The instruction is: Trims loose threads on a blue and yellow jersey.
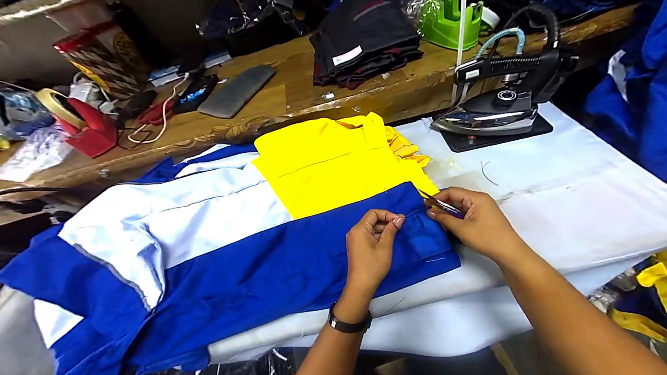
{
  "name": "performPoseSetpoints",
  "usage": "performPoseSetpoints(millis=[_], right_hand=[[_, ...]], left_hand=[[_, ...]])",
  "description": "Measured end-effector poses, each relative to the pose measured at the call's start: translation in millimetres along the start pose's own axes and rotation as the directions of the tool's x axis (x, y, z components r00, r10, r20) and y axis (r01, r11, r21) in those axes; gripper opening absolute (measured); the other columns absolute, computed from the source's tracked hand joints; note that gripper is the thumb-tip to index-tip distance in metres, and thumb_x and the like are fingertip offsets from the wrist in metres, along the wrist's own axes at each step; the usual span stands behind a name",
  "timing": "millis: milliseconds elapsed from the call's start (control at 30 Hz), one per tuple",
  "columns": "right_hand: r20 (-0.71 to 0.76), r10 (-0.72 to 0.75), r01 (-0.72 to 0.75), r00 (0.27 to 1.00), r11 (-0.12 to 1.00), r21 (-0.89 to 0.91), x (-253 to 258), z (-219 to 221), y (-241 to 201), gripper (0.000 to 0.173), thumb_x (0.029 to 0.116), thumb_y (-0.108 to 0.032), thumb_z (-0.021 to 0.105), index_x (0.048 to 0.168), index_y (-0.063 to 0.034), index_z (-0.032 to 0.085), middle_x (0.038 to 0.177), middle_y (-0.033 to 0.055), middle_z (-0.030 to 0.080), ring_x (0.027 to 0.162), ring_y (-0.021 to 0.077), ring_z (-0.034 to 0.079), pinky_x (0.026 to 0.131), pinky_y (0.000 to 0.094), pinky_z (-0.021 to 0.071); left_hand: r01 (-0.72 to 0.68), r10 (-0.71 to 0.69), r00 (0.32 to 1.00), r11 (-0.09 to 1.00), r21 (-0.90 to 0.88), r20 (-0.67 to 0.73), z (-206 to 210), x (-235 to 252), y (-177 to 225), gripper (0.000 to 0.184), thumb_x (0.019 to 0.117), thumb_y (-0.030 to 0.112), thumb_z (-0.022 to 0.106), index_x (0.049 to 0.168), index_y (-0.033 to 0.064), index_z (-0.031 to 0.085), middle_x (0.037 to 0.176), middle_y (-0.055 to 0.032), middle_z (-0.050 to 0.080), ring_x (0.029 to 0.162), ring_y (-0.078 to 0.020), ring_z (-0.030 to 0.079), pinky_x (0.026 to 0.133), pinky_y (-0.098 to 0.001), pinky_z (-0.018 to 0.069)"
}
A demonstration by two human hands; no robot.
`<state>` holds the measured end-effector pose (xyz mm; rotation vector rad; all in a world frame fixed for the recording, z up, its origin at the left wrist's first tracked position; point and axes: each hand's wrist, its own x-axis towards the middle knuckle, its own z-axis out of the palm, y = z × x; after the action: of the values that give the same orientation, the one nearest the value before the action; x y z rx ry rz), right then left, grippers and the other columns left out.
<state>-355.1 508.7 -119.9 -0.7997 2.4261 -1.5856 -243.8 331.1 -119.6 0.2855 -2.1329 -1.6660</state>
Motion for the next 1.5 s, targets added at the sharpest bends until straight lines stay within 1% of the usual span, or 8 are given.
performPoseSetpoints(millis=[100, 333, 533, 633, 733, 900, 1333, 1500], right_hand=[[-0.037, -0.090, 0.078, 0.995, 0.968, -0.240, -9, -18, -5, 0.041, 0.0871, -0.036, 0.076, 0.120, -0.0148, 0.066, 0.092, 0.0030, 0.069, 0.079, 0.0206, 0.066, 0.069, 0.0514, 0.0536], [-0.003, -0.292, 0.242, 0.956, 0.799, -0.551, -25, -25, -24, 0.019, 0.0884, -0.025, 0.076, 0.101, -0.0105, 0.078, 0.093, 0.0072, 0.075, 0.080, 0.0299, 0.070, 0.065, 0.0578, 0.0513], [0.038, -0.327, 0.280, 0.944, 0.739, -0.613, -13, -16, -25, 0.009, 0.0874, -0.018, 0.079, 0.090, -0.0089, 0.077, 0.085, 0.0088, 0.072, 0.079, 0.0322, 0.070, 0.063, 0.0567, 0.0499], [0.033, -0.282, 0.242, 0.959, 0.751, -0.614, -14, -18, -21, 0.011, 0.0877, -0.019, 0.079, 0.093, -0.0094, 0.076, 0.087, 0.0089, 0.073, 0.080, 0.0325, 0.071, 0.063, 0.0582, 0.0498], [0.047, -0.211, 0.196, 0.976, 0.772, -0.605, -20, -23, -20, 0.018, 0.0880, -0.023, 0.079, 0.100, -0.0099, 0.077, 0.091, 0.0090, 0.074, 0.083, 0.0326, 0.071, 0.065, 0.0602, 0.0499], [0.068, -0.195, 0.196, 0.978, 0.766, -0.613, -26, -21, -19, 0.019, 0.0890, -0.024, 0.078, 0.102, -0.0099, 0.077, 0.093, 0.0092, 0.075, 0.085, 0.0331, 0.072, 0.067, 0.0600, 0.0505], [0.073, -0.221, 0.219, 0.973, 0.767, -0.603, -21, -15, -20, 0.012, 0.0899, -0.021, 0.077, 0.093, -0.0091, 0.077, 0.088, 0.0101, 0.073, 0.081, 0.0341, 0.071, 0.064, 0.0597, 0.0491], [0.037, -0.288, 0.259, 0.957, 0.789, -0.558, -28, -5, -33, 0.020, 0.0883, -0.027, 0.076, 0.100, -0.0110, 0.076, 0.090, 0.0069, 0.073, 0.079, 0.0297, 0.070, 0.062, 0.0556, 0.0499]], left_hand=[[0.029, -0.029, 1.000, 0.999, -0.035, 0.005, 2, 2, 1, 0.008, 0.0988, 0.007, 0.065, 0.099, 0.0010, 0.069, 0.103, -0.0066, 0.076, 0.092, -0.0071, 0.072, 0.086, -0.0247, 0.0591], [0.061, -0.059, 0.998, 0.994, -0.094, 0.031, 4, 2, 9, 0.004, 0.0970, 0.004, 0.067, 0.096, 0.0006, 0.069, 0.109, -0.0078, 0.074, 0.097, -0.0094, 0.071, 0.088, -0.0259, 0.0590], [0.048, -0.043, 0.997, 0.996, -0.070, 0.067, 2, 2, 8, 0.004, 0.0968, 0.005, 0.068, 0.097, 0.0017, 0.069, 0.106, -0.0073, 0.073, 0.098, -0.0088, 0.071, 0.086, -0.0264, 0.0606], [-0.074, 0.051, 0.994, 0.967, 0.242, 0.098, -2, 1, -2, 0.010, 0.0983, 0.015, 0.067, 0.100, 0.0066, 0.072, 0.104, -0.0026, 0.072, 0.097, -0.0084, 0.070, 0.087, -0.0280, 0.0591], [-0.249, 0.179, 0.968, 0.768, 0.590, 0.175, -1, -3, -8, 0.017, 0.0970, 0.021, 0.067, 0.104, 0.0097, 0.078, 0.115, -0.0060, 0.073, 0.108, -0.0242, 0.068, 0.090, -0.0455, 0.0552], [-0.276, 0.200, 0.961, 0.633, 0.723, 0.192, 8, -5, -9, 0.014, 0.0963, 0.017, 0.067, 0.095, 0.0092, 0.078, 0.116, -0.0079, 0.071, 0.107, -0.0291, 0.067, 0.080, -0.0461, 0.0565], [-0.215, 0.179, 0.976, 0.749, 0.627, 0.122, 1, -2, -2, 0.012, 0.1002, 0.013, 0.061, 0.100, 0.0053, 0.070, 0.111, -0.0116, 0.067, 0.100, -0.0291, 0.067, 0.080, -0.0471, 0.0563], [-0.116, 0.162, 0.982, 0.923, 0.366, -0.098, -21, -9, -9, 0.009, 0.0980, 0.013, 0.063, 0.100, 0.0086, 0.070, 0.099, -0.0028, 0.065, 0.080, -0.0077, 0.063, 0.068, -0.0242, 0.0541]])
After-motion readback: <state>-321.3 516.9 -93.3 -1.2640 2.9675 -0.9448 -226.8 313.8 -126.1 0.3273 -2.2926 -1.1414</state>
